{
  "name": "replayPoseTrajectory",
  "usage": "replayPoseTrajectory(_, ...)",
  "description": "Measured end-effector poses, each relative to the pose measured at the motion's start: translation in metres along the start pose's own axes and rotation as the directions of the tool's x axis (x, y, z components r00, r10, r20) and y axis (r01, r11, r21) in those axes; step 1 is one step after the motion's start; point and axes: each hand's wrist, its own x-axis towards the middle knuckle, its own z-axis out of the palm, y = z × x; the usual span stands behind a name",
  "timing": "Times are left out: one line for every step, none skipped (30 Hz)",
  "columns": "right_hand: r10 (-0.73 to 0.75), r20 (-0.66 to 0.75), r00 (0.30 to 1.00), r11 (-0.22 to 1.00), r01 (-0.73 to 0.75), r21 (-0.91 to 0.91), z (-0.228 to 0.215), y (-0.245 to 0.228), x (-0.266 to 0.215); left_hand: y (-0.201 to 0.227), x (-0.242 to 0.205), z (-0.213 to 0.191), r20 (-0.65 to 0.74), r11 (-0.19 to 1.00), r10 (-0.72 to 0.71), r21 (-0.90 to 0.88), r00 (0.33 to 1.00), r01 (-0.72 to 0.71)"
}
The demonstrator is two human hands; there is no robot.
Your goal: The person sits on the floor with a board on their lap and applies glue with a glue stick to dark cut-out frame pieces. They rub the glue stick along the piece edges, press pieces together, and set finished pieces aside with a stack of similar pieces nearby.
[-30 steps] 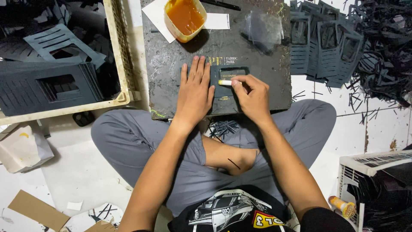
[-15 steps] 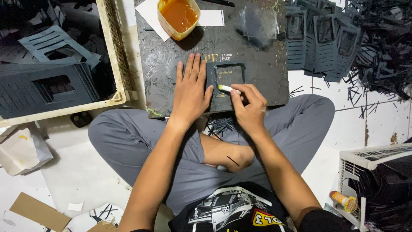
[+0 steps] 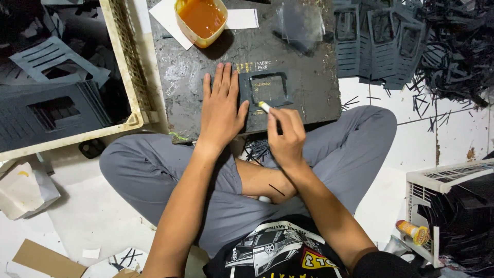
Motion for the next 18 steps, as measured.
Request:
replayPoseTrajectory(0.001, -0.002, 1.0, 1.0, -0.001, -0.002, -0.005, -0.001, 0.003, 0.0, 0.0, 0.0, 0.001, 1.0, 0.003, -0.001, 1.0, -0.003)
replayPoseTrajectory(-0.004, -0.038, 0.999, 0.998, 0.001, -0.07, -0.011, -0.002, 0.006, 0.001, 0.0, 0.0, -0.001, 1.0, 0.001, 0.001, 1.0, -0.001)
replayPoseTrajectory(-0.011, -0.074, 0.997, 0.99, 0.0, -0.138, -0.016, -0.003, 0.01, 0.001, 0.0, 0.0, -0.003, 1.0, 0.0, 0.004, 1.0, 0.0)
replayPoseTrajectory(-0.01, -0.074, 0.997, 0.99, 0.0, -0.138, -0.014, -0.002, 0.009, 0.001, 0.001, -0.001, -0.003, 1.0, 0.0, 0.004, 1.0, 0.0)
replayPoseTrajectory(0.001, -0.079, 0.997, 0.995, -0.009, -0.101, -0.013, -0.002, 0.008, 0.001, 0.001, -0.001, 0.0, 1.0, -0.004, 0.002, 1.0, 0.004)
replayPoseTrajectory(0.015, -0.083, 0.996, 0.998, -0.02, -0.064, -0.013, -0.001, 0.007, 0.002, 0.001, -0.001, 0.004, 1.0, -0.008, -0.001, 1.0, 0.008)
replayPoseTrajectory(0.017, -0.084, 0.996, 0.998, -0.023, -0.066, -0.005, 0.003, 0.0, 0.002, 0.0, -0.002, 0.006, 1.0, -0.006, -0.001, 1.0, 0.006)
replayPoseTrajectory(0.011, -0.039, 0.999, 1.0, -0.011, -0.007, 0.002, 0.007, -0.006, 0.002, 0.0, -0.002, 0.013, 1.0, -0.007, -0.001, 1.0, 0.007)
replayPoseTrajectory(0.002, 0.006, 1.0, 0.999, -0.002, 0.051, 0.01, 0.011, -0.012, 0.002, 0.0, -0.003, 0.02, 1.0, -0.008, 0.0, 1.0, 0.008)
replayPoseTrajectory(0.002, 0.003, 1.0, 0.999, -0.002, 0.05, 0.007, 0.009, -0.01, 0.002, 0.0, -0.003, 0.019, 1.0, -0.005, 0.0, 1.0, 0.005)
replayPoseTrajectory(0.014, -0.014, 1.0, 1.0, -0.014, -0.009, 0.005, 0.006, -0.008, 0.002, 0.0, -0.002, 0.003, 1.0, 0.001, -0.012, 1.0, -0.001)
replayPoseTrajectory(0.026, -0.028, 0.999, 0.997, -0.028, -0.065, 0.002, 0.004, -0.006, 0.003, -0.001, -0.002, -0.012, 1.0, 0.003, -0.024, 1.0, -0.003)
replayPoseTrajectory(0.026, -0.029, 0.999, 0.997, -0.028, -0.065, -0.003, 0.006, -0.001, 0.002, 0.0, -0.002, -0.013, 1.0, 0.003, -0.024, 1.0, -0.004)
replayPoseTrajectory(0.009, -0.052, 0.999, 0.992, -0.016, -0.126, -0.009, 0.009, 0.002, 0.002, 0.0, -0.002, -0.015, 1.0, 0.004, -0.017, 1.0, -0.004)
replayPoseTrajectory(-0.009, -0.074, 0.997, 0.983, -0.005, -0.186, -0.015, 0.011, 0.005, 0.002, 0.0, -0.002, -0.018, 1.0, 0.005, -0.01, 1.0, -0.005)
replayPoseTrajectory(-0.008, -0.075, 0.997, 0.982, -0.006, -0.187, -0.014, 0.008, 0.005, 0.002, 0.0, -0.002, -0.017, 1.0, 0.007, -0.011, 1.0, -0.007)
replayPoseTrajectory(-0.004, -0.083, 0.997, 0.982, -0.011, -0.188, -0.014, 0.005, 0.005, 0.003, 0.0, -0.002, -0.019, 1.0, 0.007, -0.014, 1.0, -0.007)
replayPoseTrajectory(0.0, -0.091, 0.996, 0.982, -0.017, -0.188, -0.014, 0.002, 0.005, 0.003, 0.0, -0.003, -0.02, 1.0, 0.008, -0.018, 1.0, -0.008)
